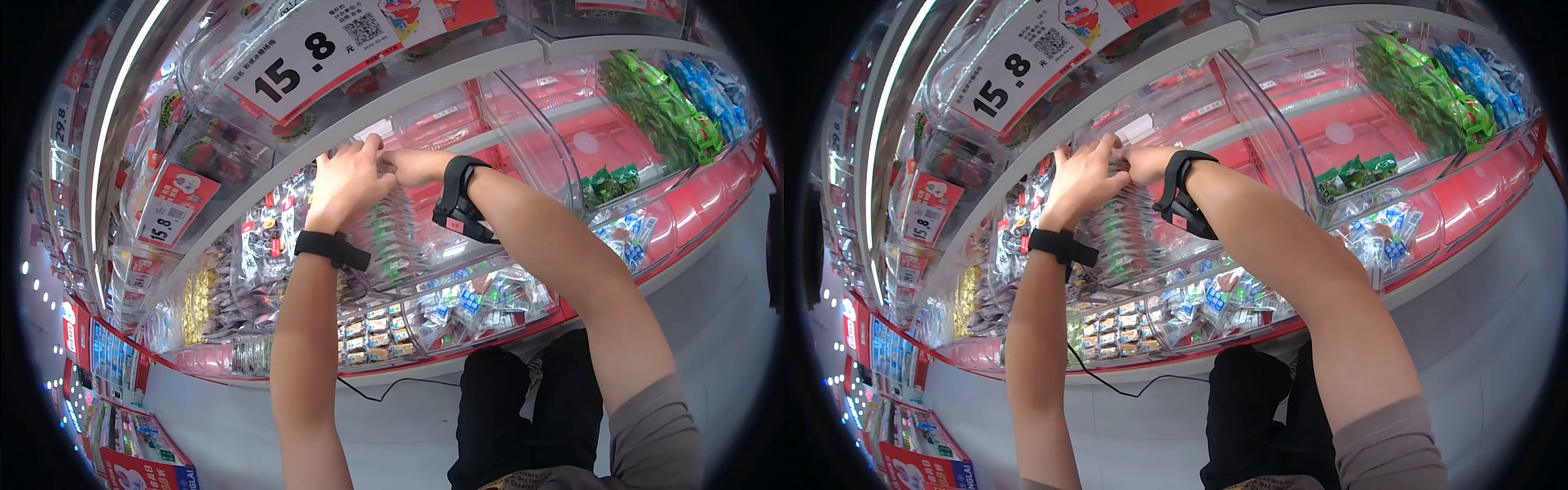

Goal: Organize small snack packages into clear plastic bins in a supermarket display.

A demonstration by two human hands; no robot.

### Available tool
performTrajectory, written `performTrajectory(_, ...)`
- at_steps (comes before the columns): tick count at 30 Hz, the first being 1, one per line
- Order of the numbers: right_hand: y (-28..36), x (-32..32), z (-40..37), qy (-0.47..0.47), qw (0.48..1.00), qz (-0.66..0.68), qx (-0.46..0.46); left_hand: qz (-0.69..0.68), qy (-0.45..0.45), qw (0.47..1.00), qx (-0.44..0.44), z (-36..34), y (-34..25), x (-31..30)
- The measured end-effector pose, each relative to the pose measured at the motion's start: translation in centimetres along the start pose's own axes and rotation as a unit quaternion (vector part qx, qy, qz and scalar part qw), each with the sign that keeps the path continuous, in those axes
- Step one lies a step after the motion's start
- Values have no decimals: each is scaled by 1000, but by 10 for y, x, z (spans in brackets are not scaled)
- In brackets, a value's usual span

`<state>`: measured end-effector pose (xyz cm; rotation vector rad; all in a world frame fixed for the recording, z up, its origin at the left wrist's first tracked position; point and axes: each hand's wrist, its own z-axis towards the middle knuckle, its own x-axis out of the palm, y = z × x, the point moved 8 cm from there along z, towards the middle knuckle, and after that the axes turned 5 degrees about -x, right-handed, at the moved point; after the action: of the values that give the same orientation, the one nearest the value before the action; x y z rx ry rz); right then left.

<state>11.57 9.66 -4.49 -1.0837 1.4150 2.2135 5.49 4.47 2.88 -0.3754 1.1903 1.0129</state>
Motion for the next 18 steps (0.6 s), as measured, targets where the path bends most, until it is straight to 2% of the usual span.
performTrajectory(3, 4, -2, 1, -39, 993, 53, -100, -9, 1, 1000, 26, 0, -1, 3)
performTrajectory(6, 7, -3, -10, -22, 997, 44, -57, 12, 61, 998, -10, 2, 1, 6)
performTrajectory(9, -18, 0, 5, 23, 994, -76, 74, 14, 40, 999, 6, 2, 1, 9)
performTrajectory(10, -4, -17, -7, -14, 992, -99, 83, 21, 61, 998, 1, 2, 1, 8)
performTrajectory(13, 43, -34, -43, 67, 967, -220, 110, 17, 21, 1000, 17, 2, 0, 7)
performTrajectory(14, 69, -40, -74, 69, 966, -220, 117, 16, 23, 999, 15, 2, 1, 6)
performTrajectory(15, 75, -32, -89, 55, 962, -261, 61, 23, 31, 999, 13, 1, 0, 7)
performTrajectory(16, 100, -36, -129, -139, 946, -274, -101, 27, 40, 999, 9, 1, -2, 4)
performTrajectory(18, 126, -16, -172, -155, 935, -299, -108, 29, 57, 998, -2, 2, -1, 4)
